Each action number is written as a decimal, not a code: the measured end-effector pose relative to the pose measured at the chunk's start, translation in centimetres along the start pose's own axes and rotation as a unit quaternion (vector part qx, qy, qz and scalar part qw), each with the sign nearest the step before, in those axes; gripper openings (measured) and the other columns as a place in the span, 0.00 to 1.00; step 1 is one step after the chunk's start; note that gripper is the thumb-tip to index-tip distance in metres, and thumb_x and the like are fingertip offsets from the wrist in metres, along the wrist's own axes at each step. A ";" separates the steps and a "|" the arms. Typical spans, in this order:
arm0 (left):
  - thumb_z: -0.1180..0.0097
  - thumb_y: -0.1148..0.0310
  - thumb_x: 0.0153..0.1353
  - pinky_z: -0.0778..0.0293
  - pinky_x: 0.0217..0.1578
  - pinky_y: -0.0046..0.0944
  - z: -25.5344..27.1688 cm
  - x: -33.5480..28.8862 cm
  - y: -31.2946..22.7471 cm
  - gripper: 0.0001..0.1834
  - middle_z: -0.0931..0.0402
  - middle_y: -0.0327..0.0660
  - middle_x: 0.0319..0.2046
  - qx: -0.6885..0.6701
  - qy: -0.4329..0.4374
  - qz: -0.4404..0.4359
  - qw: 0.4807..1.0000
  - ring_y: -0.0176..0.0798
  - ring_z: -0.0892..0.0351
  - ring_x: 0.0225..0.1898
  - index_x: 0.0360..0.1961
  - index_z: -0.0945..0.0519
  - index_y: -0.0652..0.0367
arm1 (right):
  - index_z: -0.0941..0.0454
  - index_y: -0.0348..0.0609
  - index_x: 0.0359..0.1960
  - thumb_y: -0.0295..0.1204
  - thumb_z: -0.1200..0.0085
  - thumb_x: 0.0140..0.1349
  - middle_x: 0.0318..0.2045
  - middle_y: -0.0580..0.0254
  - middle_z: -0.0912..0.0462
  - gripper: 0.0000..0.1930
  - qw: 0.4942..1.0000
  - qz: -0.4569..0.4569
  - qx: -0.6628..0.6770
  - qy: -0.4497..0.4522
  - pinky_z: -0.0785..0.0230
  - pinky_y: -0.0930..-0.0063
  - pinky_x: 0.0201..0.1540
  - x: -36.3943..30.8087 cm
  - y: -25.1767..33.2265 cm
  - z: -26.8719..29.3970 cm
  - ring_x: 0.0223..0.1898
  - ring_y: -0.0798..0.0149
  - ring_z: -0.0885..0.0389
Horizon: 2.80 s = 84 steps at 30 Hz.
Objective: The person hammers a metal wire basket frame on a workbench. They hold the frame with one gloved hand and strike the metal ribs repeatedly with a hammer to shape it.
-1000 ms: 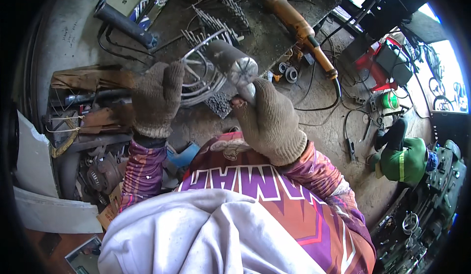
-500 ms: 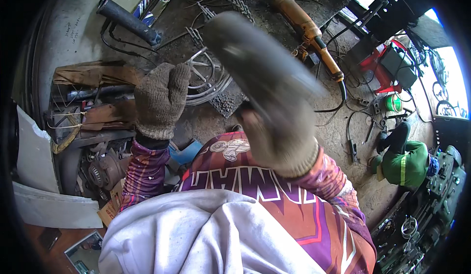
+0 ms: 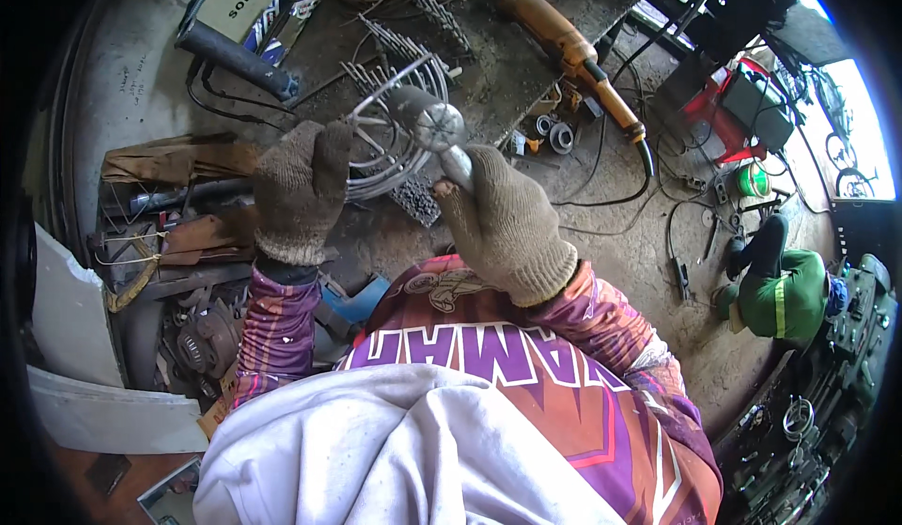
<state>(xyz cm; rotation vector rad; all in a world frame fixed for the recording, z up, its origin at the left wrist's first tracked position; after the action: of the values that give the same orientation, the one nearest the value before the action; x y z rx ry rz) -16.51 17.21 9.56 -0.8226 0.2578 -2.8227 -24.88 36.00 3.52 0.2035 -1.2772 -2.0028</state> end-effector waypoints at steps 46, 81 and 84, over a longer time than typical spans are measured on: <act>0.44 0.57 0.73 0.31 0.25 0.48 0.3 0.9 0.6 0.21 0.25 0.51 0.21 -0.063 0.022 0.051 0.996 0.56 0.23 0.23 0.26 0.19 0.60 | 0.28 0.39 0.52 0.38 0.42 0.67 0.28 0.42 0.18 0.19 0.998 0.003 0.060 -0.016 0.26 0.48 0.35 -0.3 -0.3 0.3 0.34 0.37 0.16; 0.44 0.57 0.73 0.30 0.26 0.50 -0.1 0.3 0.1 0.19 0.25 0.52 0.21 0.011 0.029 0.011 0.999 0.58 0.22 0.24 0.29 0.18 0.60 | 0.29 0.39 0.48 0.43 0.44 0.70 0.29 0.40 0.18 0.19 0.997 -0.068 0.005 0.033 0.26 0.46 0.35 -0.4 -1.5 -1.0 0.34 0.35 0.16; 0.45 0.57 0.73 0.30 0.26 0.49 0.0 0.2 0.2 0.19 0.25 0.52 0.22 0.022 0.034 0.009 0.999 0.58 0.22 0.25 0.29 0.18 0.60 | 0.28 0.39 0.48 0.43 0.44 0.69 0.31 0.40 0.18 0.19 0.997 -0.065 0.014 0.048 0.26 0.46 0.35 0.4 -1.0 -1.3 0.35 0.35 0.16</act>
<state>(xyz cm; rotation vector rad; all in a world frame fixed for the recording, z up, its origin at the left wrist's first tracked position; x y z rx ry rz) -16.67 17.02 9.59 -0.7132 0.2102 -2.8326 -25.00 35.04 2.09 0.4008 -1.2605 -2.0584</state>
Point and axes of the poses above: each hand's wrist, its own x-axis towards the middle knuckle, its own z-axis out of the back of the hand, y = z × x, the point moved 8 cm from there along x, towards the middle knuckle
